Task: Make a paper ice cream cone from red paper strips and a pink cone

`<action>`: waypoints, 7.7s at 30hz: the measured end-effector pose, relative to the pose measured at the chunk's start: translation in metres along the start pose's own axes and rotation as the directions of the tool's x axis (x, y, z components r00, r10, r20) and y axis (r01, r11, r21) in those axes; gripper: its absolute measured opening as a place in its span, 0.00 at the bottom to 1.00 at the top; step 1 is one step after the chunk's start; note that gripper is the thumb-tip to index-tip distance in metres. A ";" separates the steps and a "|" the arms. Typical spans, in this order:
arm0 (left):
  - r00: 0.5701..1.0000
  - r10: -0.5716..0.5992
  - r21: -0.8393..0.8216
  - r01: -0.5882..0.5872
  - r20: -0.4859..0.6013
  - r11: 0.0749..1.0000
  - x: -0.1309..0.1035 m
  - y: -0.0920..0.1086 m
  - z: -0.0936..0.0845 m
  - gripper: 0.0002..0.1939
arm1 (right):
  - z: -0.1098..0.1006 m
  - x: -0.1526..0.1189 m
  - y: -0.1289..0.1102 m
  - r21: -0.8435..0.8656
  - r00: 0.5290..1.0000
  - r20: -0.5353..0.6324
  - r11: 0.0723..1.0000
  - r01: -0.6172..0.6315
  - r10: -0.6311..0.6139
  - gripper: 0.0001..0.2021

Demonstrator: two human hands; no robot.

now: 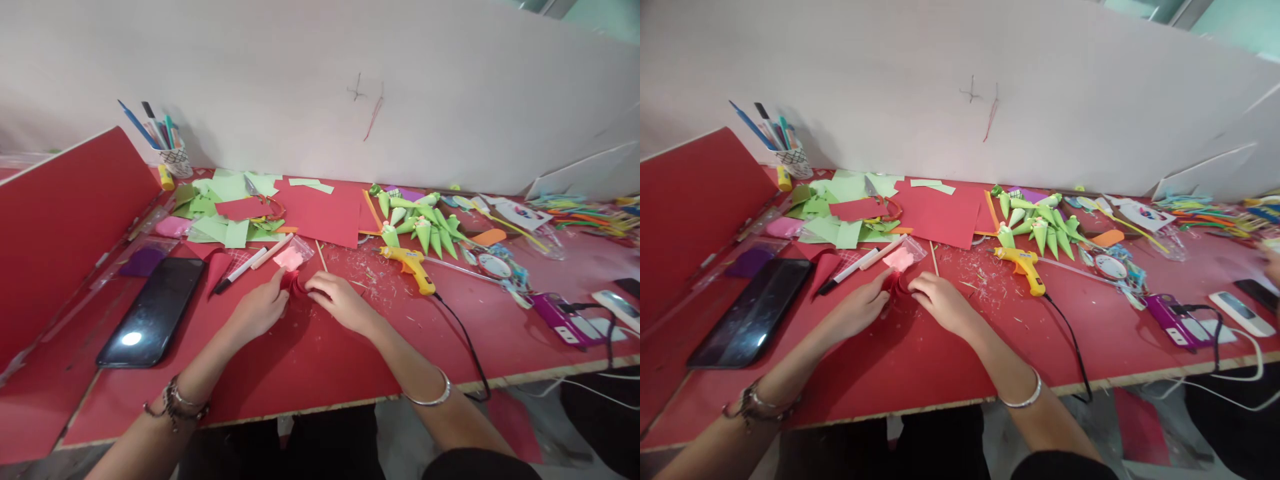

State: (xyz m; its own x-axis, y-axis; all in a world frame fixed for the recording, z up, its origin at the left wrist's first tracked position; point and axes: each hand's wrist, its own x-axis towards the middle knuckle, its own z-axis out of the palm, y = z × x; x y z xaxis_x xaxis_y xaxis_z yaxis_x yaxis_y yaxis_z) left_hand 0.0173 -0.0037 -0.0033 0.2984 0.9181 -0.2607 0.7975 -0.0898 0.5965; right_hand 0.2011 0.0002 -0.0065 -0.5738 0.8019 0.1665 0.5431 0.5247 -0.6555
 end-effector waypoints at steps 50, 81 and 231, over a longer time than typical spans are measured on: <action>0.894 0.402 0.009 -0.409 -0.200 0.913 0.021 -0.010 -0.011 0.12 | -0.003 -0.001 0.013 0.000 0.989 -0.103 0.994 -0.111 0.110 0.04; 0.854 0.501 0.014 -0.504 -0.142 0.863 0.027 -0.018 -0.009 0.08 | -0.004 0.000 0.014 0.036 0.996 -0.087 0.999 -0.005 0.009 0.04; 0.949 0.228 0.014 -0.230 -0.219 0.973 0.008 -0.001 0.014 0.06 | 0.010 -0.006 0.008 -0.051 0.981 -0.164 0.992 -0.112 0.102 0.06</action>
State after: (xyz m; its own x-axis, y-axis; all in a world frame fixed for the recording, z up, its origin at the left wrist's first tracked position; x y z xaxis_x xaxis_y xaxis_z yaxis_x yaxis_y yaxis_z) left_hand 0.0264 -0.0018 -0.0163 0.3498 0.9352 0.0550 0.7145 -0.3042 0.6300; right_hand 0.2031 -0.0037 -0.0201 -0.4071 0.8872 0.2172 0.6346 0.4458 -0.6314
